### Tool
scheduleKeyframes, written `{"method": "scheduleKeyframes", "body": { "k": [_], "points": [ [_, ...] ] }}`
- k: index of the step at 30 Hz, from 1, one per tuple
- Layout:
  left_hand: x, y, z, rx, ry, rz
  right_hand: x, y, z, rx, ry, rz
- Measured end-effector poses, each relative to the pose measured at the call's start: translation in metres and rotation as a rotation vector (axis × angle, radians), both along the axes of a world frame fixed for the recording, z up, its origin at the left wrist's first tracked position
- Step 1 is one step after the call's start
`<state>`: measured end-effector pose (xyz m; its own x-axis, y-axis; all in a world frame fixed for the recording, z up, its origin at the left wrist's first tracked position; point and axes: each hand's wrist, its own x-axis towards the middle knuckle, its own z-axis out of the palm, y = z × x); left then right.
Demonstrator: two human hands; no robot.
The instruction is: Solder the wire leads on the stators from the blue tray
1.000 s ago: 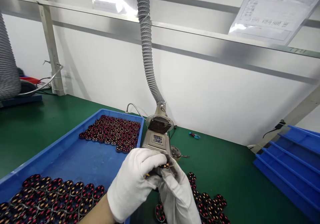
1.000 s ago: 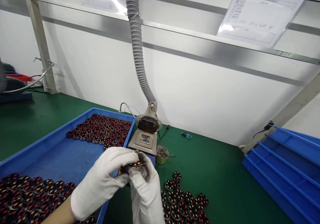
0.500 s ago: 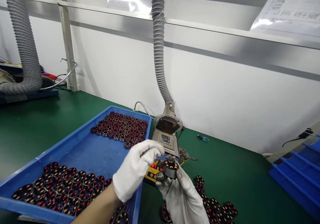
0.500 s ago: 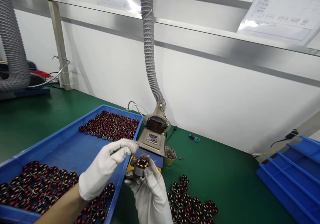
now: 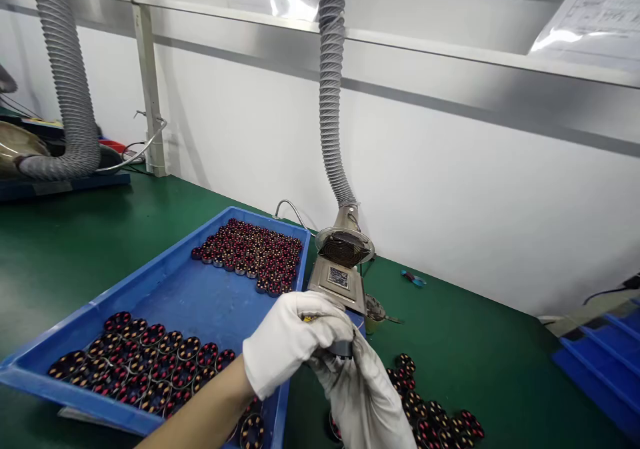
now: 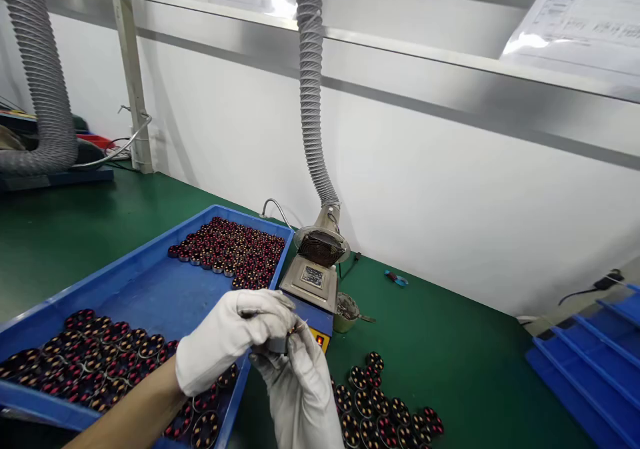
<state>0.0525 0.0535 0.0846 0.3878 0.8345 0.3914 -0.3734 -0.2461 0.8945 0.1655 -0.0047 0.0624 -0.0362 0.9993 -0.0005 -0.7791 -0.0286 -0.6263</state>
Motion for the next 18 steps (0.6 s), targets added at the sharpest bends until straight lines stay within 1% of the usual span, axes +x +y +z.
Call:
{"method": "scheduleKeyframes", "body": {
  "k": [4,5,7,9,10,12,14,16,18],
  "points": [
    [-0.007,0.001,0.007,-0.106,-0.038,0.111,-0.002,-0.002,0.005,-0.032,-0.021,-0.01],
    [-0.01,0.001,0.008,-0.127,-0.032,0.101,-0.001,-0.001,0.004,-0.03,-0.022,-0.007],
    [-0.011,0.0,0.009,-0.101,0.029,0.001,0.0,0.002,0.0,-0.023,-0.02,-0.013],
    [-0.009,-0.002,0.008,-0.007,0.098,-0.086,0.0,0.006,-0.007,0.006,0.001,-0.043],
    [-0.007,-0.003,0.007,0.05,0.116,-0.083,-0.001,0.009,-0.01,0.022,0.015,-0.061],
    [-0.004,-0.005,0.006,0.123,0.107,-0.005,-0.003,0.012,-0.014,0.045,0.047,-0.083],
    [-0.006,-0.006,0.008,0.112,0.058,0.056,-0.004,0.011,-0.014,0.026,0.041,-0.064],
    [-0.012,-0.006,0.012,0.034,-0.017,0.102,-0.003,0.008,-0.009,-0.014,0.001,-0.047],
    [-0.018,-0.006,0.016,-0.048,-0.045,0.095,-0.001,0.005,-0.006,-0.044,-0.029,-0.03]
  ]
}}
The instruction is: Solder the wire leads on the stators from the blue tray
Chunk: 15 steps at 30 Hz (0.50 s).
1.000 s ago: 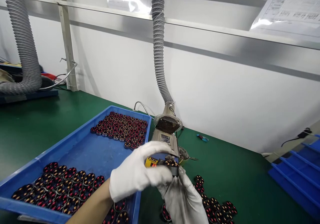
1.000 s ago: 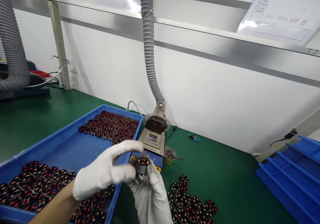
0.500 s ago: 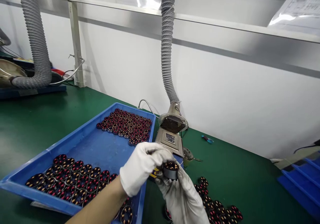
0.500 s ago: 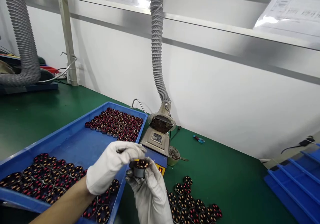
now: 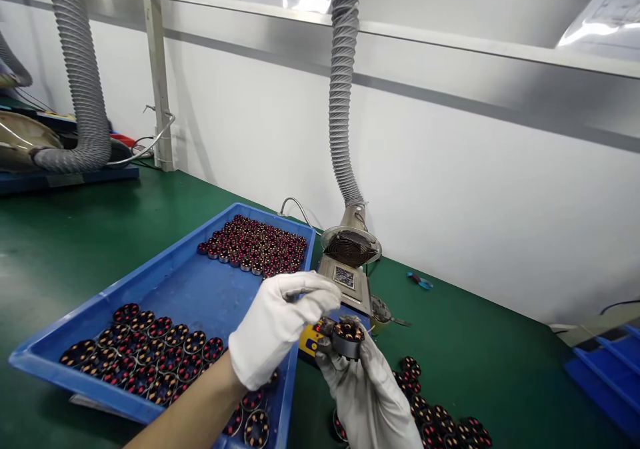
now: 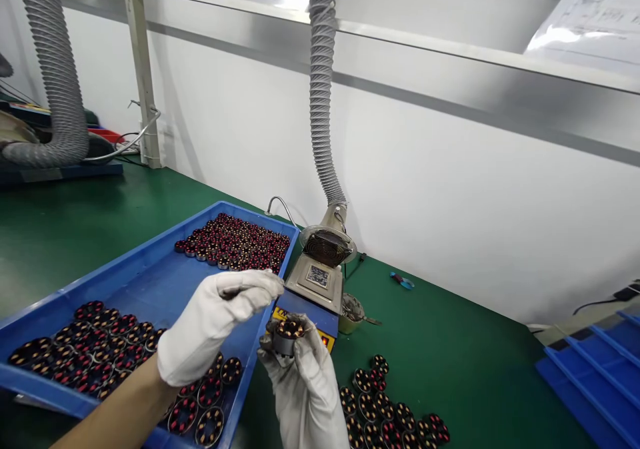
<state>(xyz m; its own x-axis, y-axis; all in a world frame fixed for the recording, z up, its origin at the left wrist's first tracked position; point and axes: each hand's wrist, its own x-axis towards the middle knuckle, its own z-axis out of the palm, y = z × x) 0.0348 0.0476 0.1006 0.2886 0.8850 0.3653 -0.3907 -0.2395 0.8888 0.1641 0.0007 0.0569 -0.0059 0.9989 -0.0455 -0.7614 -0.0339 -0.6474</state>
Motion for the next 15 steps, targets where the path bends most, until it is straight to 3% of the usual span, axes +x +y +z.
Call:
{"method": "scheduleKeyframes", "body": {
  "k": [4,7,12,15],
  "points": [
    [0.001,0.002,-0.002,0.11,0.192,-0.145,0.0,0.001,-0.002,0.023,0.053,-0.004],
    [0.008,0.004,-0.008,0.246,0.232,-0.046,0.0,0.003,-0.004,0.027,0.106,0.037],
    [0.001,0.006,-0.007,0.025,-0.025,0.016,0.005,0.0,0.003,0.003,0.125,0.215],
    [-0.005,0.004,0.0,0.081,0.065,-0.056,0.007,0.0,0.006,0.002,0.119,0.21]
  ]
}}
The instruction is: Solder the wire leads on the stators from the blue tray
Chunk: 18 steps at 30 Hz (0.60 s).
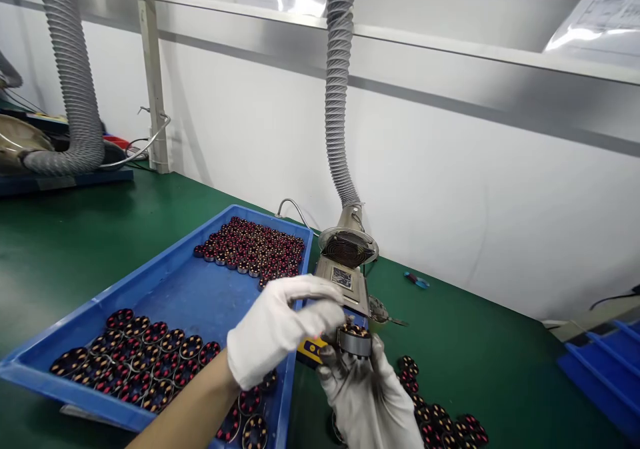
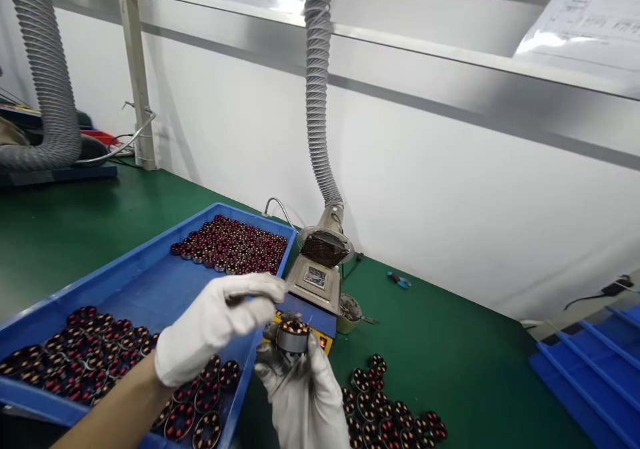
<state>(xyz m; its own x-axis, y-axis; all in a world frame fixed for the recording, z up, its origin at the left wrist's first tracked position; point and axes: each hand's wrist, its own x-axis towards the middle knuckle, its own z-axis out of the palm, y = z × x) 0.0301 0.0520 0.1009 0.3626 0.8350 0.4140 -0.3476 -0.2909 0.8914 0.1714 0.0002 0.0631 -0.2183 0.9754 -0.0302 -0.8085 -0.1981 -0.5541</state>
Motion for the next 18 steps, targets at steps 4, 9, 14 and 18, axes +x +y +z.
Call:
{"method": "scheduleKeyframes", "body": {
  "k": [4,9,14,18],
  "points": [
    [0.004,-0.001,0.002,0.281,0.265,-0.113,-0.001,0.001,0.0,-0.02,0.011,-0.042],
    [0.013,0.002,-0.008,0.147,0.124,-0.126,-0.005,-0.002,0.0,0.007,0.031,-0.002],
    [0.015,0.003,-0.013,-0.049,-0.055,0.011,-0.006,-0.006,0.007,-0.01,-0.026,0.031],
    [0.004,0.002,-0.005,-0.164,-0.078,0.003,-0.005,-0.009,0.016,-0.09,-0.009,0.013]
  ]
}}
